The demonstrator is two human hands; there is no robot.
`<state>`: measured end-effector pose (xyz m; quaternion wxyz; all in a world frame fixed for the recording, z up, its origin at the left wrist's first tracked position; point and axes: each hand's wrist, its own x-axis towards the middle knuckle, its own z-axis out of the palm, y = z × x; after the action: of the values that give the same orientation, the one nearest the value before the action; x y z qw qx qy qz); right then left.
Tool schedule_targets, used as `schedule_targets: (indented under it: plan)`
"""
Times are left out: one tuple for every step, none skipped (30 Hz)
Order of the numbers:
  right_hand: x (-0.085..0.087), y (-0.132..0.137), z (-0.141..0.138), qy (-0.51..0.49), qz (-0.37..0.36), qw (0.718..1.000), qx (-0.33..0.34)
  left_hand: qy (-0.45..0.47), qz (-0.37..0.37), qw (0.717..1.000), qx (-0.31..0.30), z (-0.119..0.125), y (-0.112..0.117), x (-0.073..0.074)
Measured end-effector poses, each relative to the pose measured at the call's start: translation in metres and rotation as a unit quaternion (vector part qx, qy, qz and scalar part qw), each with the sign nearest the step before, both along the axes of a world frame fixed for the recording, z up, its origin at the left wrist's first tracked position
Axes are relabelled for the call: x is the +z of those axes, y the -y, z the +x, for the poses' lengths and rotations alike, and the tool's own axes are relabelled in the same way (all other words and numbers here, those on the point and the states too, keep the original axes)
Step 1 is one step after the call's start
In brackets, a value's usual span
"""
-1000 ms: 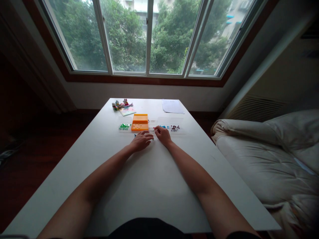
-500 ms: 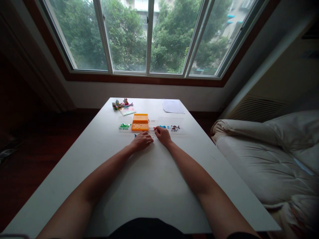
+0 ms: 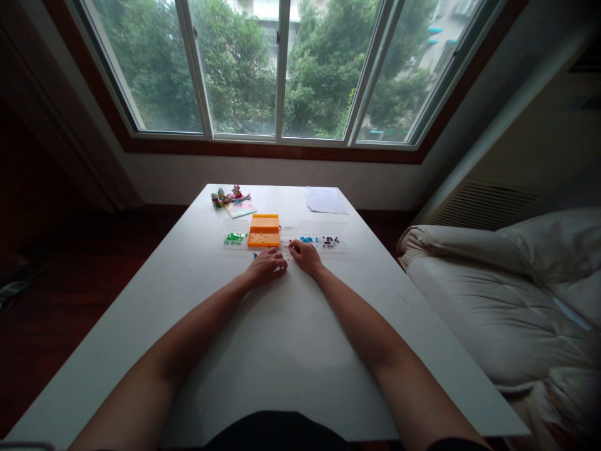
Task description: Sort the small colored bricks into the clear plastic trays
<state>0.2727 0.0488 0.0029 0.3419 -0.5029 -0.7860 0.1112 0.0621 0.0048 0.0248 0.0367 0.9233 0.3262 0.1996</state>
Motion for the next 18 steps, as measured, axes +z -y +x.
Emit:
schedule_targets:
  plan:
    - [-0.0008,-0.0007,0.0000,0.002,-0.003,1.000,0.002,-0.005,0.001,1.000,0.003,0.0000,-0.0002,0.0000]
    - [-0.0013,-0.0013,0.0000,0.005,-0.006,1.000,0.004,-0.008,0.002,1.000,0.006,0.0000,-0.0003,0.0000]
    - [-0.0015,-0.0017,0.0000,0.007,-0.009,1.000,0.006,-0.011,0.003,1.000,0.009,-0.0001,-0.0004,0.0002]
    - [-0.0015,-0.0020,0.0000,0.008,-0.011,1.000,0.007,-0.013,0.004,1.000,0.013,-0.0003,-0.0004,0.0005]
    - [-0.0012,-0.0021,0.0000,0.010,-0.012,1.000,0.008,-0.015,0.005,1.000,0.015,-0.0004,-0.0004,0.0009]
    - [-0.0008,-0.0020,0.0000,0.011,-0.013,1.000,0.008,-0.017,0.006,1.000,0.015,-0.0006,-0.0003,0.0013]
    - [-0.0003,-0.0017,0.0001,0.012,-0.012,1.000,0.008,-0.018,0.006,1.000,0.014,-0.0007,-0.0002,0.0017]
    - [0.0003,-0.0013,0.0002,0.012,-0.011,1.000,0.008,-0.019,0.007,1.000,0.012,-0.0007,-0.0001,0.0019]
    - [0.0008,-0.0009,0.0002,0.011,-0.010,1.000,0.009,-0.019,0.008,1.000,0.011,-0.0006,0.0000,0.0020]
    - [0.0012,-0.0005,0.0003,0.010,-0.009,1.000,0.010,-0.019,0.009,1.000,0.008,-0.0005,0.0001,0.0020]
    - [0.0014,-0.0002,0.0003,0.009,-0.009,1.000,0.010,-0.016,0.010,1.000,0.006,-0.0003,0.0002,0.0018]
    - [0.0015,0.0000,0.0002,0.008,-0.009,1.000,0.010,-0.013,0.010,1.000,0.005,-0.0001,0.0003,0.0014]
    - [0.0014,0.0001,0.0001,0.007,-0.009,1.000,0.010,-0.008,0.011,1.000,0.004,0.0001,0.0004,0.0010]
    - [0.0012,0.0000,0.0000,0.006,-0.009,1.000,0.011,-0.002,0.012,1.000,0.004,0.0002,0.0004,0.0005]
    - [0.0010,-0.0003,-0.0001,0.006,-0.009,1.000,0.011,0.004,0.012,1.000,0.005,0.0003,0.0003,0.0000]
    - [0.0006,-0.0006,-0.0001,0.006,-0.008,1.000,0.013,0.010,0.013,1.000,0.009,0.0003,0.0002,-0.0005]
    - [0.0002,-0.0009,0.0000,0.005,-0.007,1.000,0.014,0.016,0.012,1.000,0.015,0.0002,0.0001,-0.0008]
    - [-0.0002,-0.0012,0.0001,0.005,-0.005,1.000,0.015,0.020,0.011,0.999,0.022,0.0000,-0.0001,-0.0010]
